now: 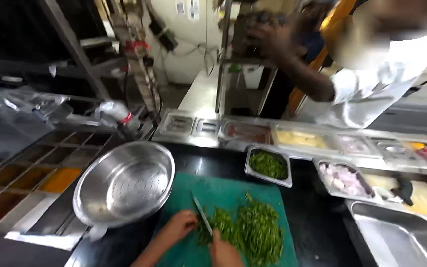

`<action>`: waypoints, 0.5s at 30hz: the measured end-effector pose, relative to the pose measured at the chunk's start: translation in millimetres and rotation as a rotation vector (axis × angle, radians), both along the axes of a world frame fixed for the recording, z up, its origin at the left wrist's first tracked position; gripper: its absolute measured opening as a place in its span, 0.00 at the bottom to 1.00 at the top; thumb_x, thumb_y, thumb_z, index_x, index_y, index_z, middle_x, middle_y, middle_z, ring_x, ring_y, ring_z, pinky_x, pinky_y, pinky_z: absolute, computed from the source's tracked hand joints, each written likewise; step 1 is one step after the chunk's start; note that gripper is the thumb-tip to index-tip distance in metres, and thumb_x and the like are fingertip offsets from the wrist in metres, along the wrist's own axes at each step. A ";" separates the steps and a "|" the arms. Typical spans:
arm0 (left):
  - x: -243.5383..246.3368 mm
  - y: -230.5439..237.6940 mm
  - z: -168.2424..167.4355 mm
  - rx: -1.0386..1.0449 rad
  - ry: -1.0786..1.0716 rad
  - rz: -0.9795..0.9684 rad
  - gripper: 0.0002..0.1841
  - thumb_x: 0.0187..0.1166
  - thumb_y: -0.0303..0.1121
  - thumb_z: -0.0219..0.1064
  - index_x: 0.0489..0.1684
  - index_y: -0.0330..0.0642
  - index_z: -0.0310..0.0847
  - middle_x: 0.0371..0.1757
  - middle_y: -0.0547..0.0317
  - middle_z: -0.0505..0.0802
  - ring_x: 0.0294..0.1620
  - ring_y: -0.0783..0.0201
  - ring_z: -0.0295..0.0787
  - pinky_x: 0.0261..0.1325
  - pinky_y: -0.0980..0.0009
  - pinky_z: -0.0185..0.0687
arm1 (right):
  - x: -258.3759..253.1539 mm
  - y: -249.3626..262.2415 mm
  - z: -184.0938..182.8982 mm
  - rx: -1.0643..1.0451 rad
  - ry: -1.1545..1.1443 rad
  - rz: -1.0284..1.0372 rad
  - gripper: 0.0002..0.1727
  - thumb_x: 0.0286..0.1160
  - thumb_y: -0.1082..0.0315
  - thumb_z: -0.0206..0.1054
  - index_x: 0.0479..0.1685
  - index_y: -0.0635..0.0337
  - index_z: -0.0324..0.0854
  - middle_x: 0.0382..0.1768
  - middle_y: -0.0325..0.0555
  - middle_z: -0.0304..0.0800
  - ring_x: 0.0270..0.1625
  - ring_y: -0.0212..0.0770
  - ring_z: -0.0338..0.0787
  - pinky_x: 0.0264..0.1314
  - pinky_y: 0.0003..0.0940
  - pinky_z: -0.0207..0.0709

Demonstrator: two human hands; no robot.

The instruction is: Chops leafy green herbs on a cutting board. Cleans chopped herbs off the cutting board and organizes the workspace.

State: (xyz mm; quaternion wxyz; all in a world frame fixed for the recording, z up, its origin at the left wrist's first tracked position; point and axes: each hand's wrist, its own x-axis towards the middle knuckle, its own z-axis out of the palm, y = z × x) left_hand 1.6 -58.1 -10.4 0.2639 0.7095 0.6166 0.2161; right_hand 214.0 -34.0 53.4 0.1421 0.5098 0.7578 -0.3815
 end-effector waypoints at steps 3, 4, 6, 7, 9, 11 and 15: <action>2.4 -9.0 3.8 -0.051 -0.095 0.060 0.10 0.81 0.28 0.68 0.53 0.34 0.91 0.65 0.43 0.90 0.70 0.52 0.86 0.79 0.60 0.76 | 21.8 22.4 3.6 -0.102 0.037 -0.039 0.29 0.95 0.53 0.49 0.90 0.52 0.56 0.46 0.63 0.91 0.48 0.63 0.94 0.53 0.62 0.85; 2.9 -14.1 3.0 -0.041 -0.162 0.104 0.11 0.80 0.28 0.70 0.55 0.34 0.90 0.70 0.42 0.87 0.72 0.53 0.84 0.79 0.62 0.76 | 30.3 26.6 3.8 -0.111 0.069 -0.066 0.28 0.95 0.53 0.49 0.89 0.52 0.56 0.43 0.61 0.90 0.42 0.60 0.94 0.50 0.59 0.86; 4.4 -25.7 1.7 -0.055 -0.290 0.237 0.17 0.77 0.29 0.73 0.62 0.35 0.86 0.78 0.43 0.80 0.72 0.56 0.85 0.75 0.65 0.82 | 47.9 28.6 -4.7 -0.123 0.157 -0.124 0.26 0.95 0.54 0.50 0.86 0.53 0.58 0.37 0.57 0.88 0.32 0.54 0.91 0.42 0.54 0.86; 5.0 -29.8 1.4 -0.076 -0.337 0.313 0.20 0.75 0.29 0.75 0.66 0.36 0.84 0.81 0.44 0.78 0.71 0.56 0.86 0.72 0.65 0.84 | 55.1 27.7 -11.1 -0.128 0.194 -0.152 0.25 0.95 0.55 0.50 0.84 0.54 0.59 0.34 0.55 0.86 0.28 0.52 0.90 0.38 0.52 0.86; 5.7 -32.4 2.3 -0.145 -0.373 0.435 0.27 0.73 0.30 0.77 0.74 0.39 0.79 0.83 0.46 0.75 0.68 0.58 0.87 0.69 0.65 0.86 | 65.3 22.6 -20.4 -0.156 0.264 -0.209 0.24 0.94 0.56 0.51 0.83 0.55 0.60 0.29 0.51 0.83 0.22 0.46 0.86 0.31 0.46 0.86; 6.6 -26.9 7.5 -0.252 -0.359 0.488 0.31 0.75 0.30 0.76 0.79 0.41 0.74 0.84 0.45 0.72 0.66 0.57 0.88 0.68 0.65 0.87 | 71.0 15.8 -25.1 -0.186 0.323 -0.269 0.23 0.94 0.58 0.53 0.81 0.56 0.62 0.26 0.48 0.81 0.18 0.44 0.84 0.25 0.43 0.85; 7.4 -3.8 20.6 -0.363 -0.282 0.400 0.23 0.82 0.30 0.69 0.77 0.42 0.77 0.82 0.46 0.75 0.66 0.56 0.88 0.69 0.63 0.85 | 79.9 5.5 -22.6 -0.169 0.430 -0.378 0.19 0.94 0.59 0.53 0.75 0.57 0.65 0.22 0.45 0.79 0.16 0.41 0.83 0.20 0.39 0.84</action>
